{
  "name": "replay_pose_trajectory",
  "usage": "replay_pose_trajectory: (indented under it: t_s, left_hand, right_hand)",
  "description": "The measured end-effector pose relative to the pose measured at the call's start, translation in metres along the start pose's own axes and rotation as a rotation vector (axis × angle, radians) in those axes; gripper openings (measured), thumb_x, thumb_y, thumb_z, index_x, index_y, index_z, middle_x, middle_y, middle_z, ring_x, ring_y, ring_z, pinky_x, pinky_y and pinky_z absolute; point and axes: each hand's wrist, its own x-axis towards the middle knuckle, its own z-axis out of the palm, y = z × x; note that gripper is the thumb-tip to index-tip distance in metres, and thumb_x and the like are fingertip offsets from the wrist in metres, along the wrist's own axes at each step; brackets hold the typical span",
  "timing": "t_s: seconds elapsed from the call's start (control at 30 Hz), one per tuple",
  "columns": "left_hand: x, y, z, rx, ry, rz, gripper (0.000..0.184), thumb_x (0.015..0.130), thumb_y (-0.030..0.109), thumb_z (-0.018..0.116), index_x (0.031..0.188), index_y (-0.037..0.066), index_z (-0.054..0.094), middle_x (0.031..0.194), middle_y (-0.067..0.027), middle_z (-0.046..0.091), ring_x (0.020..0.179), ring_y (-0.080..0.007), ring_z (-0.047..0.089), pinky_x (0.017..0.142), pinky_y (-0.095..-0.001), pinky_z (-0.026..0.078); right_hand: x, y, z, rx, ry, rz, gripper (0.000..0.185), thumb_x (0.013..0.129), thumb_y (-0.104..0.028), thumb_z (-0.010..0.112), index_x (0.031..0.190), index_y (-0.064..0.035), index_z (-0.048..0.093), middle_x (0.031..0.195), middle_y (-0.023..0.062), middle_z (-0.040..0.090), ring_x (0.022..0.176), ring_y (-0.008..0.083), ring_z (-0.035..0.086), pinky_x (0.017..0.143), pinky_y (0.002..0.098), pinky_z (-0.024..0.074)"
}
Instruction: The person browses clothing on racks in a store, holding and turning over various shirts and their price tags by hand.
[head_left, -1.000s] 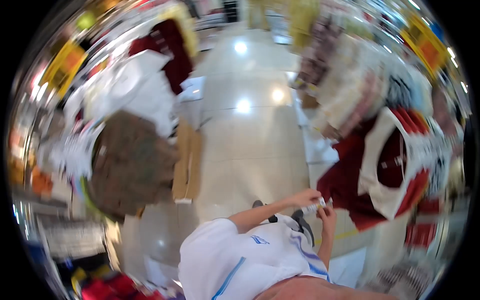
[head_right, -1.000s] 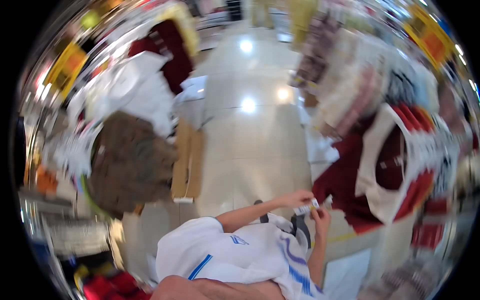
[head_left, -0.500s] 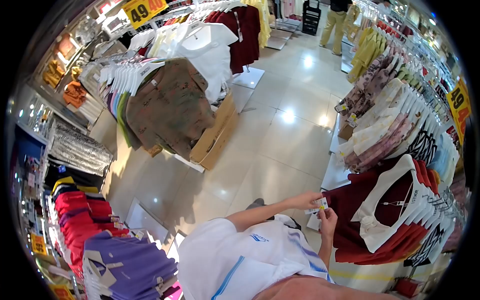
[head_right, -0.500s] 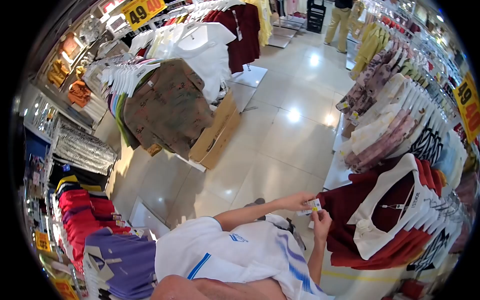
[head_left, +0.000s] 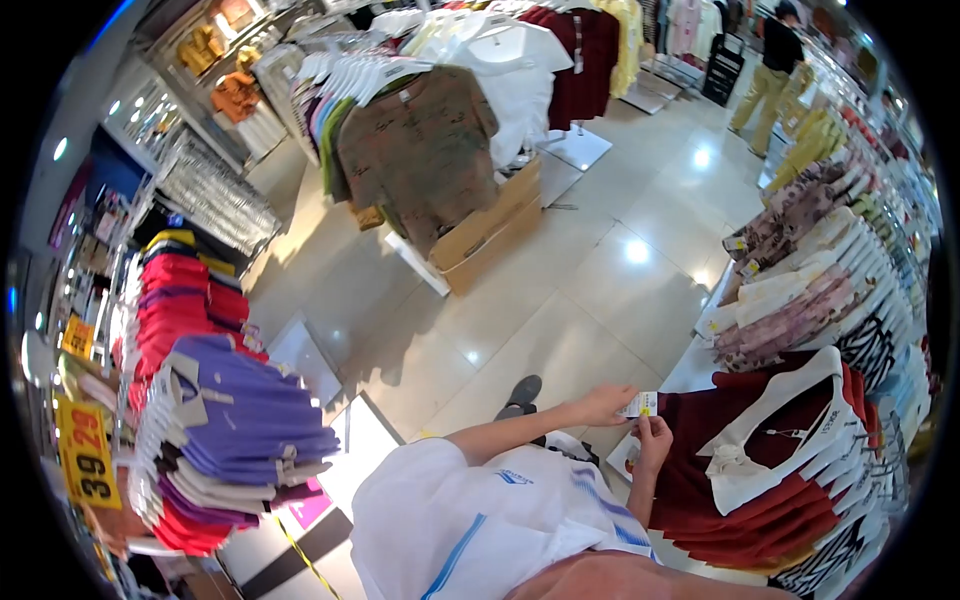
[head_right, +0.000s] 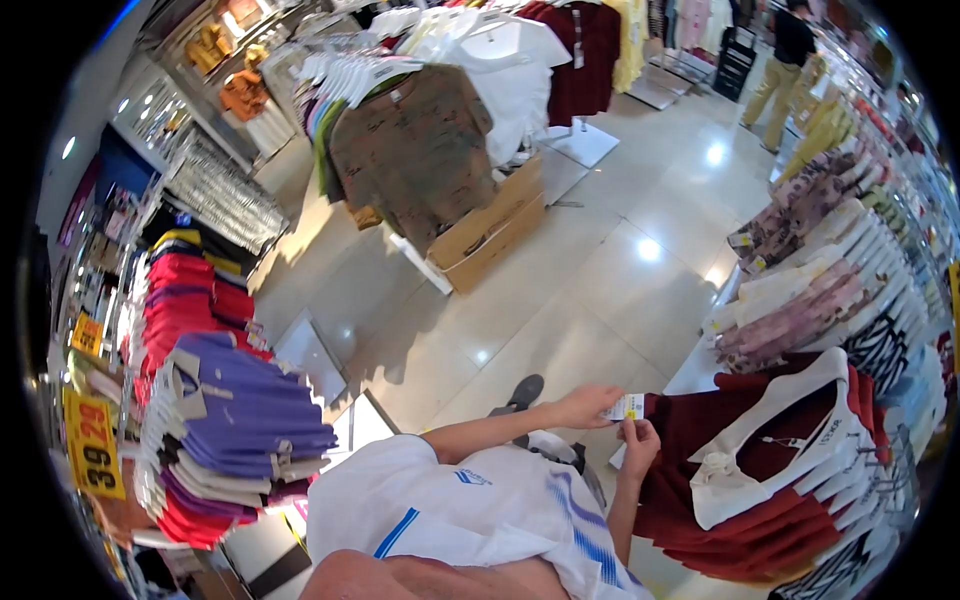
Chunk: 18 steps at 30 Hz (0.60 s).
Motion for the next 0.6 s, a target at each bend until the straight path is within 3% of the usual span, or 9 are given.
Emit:
replay_pose_trajectory:
  t_s: [0.07, 0.2, 0.3, 0.6]
  left_hand:
    - [-0.015, 0.007, 0.002, 0.017, 0.12, 0.033, 0.038, 0.071, 0.021, 0.067, 0.099, 0.001, 0.049, 0.093, -0.0152, 0.056, 0.087, -0.0354, 0.057, 0.071, -0.0429, 0.046]
    - [-0.042, 0.024, 0.012, 0.122, 0.167, -0.074, 0.035, 0.071, 0.017, 0.066, 0.098, 0.002, 0.05, 0.091, -0.0145, 0.056, 0.087, -0.0345, 0.058, 0.07, -0.0437, 0.046]
    - [-0.058, 0.029, 0.028, 0.103, 0.286, -0.026, 0.035, 0.07, 0.016, 0.065, 0.099, 0.002, 0.05, 0.09, -0.0146, 0.056, 0.086, -0.0339, 0.058, 0.071, -0.0441, 0.046]
    - [-0.09, 0.037, 0.033, 0.16, 0.235, -0.148, 0.041, 0.069, 0.018, 0.066, 0.104, 0.002, 0.052, 0.097, -0.013, 0.057, 0.09, -0.0313, 0.058, 0.074, -0.0424, 0.046]
  right_hand:
    - [-0.005, 0.008, -0.004, -0.05, -0.053, 0.014, 0.012, 0.086, -0.009, 0.06, 0.079, -0.0008, 0.055, 0.069, 0.0021, 0.058, 0.059, 0.0064, 0.052, 0.054, 0.0205, 0.0421]
    - [-0.018, 0.016, -0.009, -0.103, -0.173, 0.088, 0.013, 0.088, -0.013, 0.059, 0.088, -0.0004, 0.058, 0.072, 0.0019, 0.059, 0.058, 0.0063, 0.052, 0.054, 0.0208, 0.0442]
    - [-0.033, 0.002, -0.009, -0.086, -0.249, 0.112, 0.014, 0.088, -0.013, 0.058, 0.092, -0.0003, 0.058, 0.073, 0.0016, 0.059, 0.06, 0.0058, 0.052, 0.055, 0.0204, 0.0432]
    - [-0.052, 0.009, -0.007, -0.093, -0.368, 0.132, 0.014, 0.086, -0.012, 0.061, 0.095, -0.0005, 0.057, 0.077, 0.0012, 0.058, 0.064, 0.0062, 0.051, 0.059, 0.0209, 0.0423]
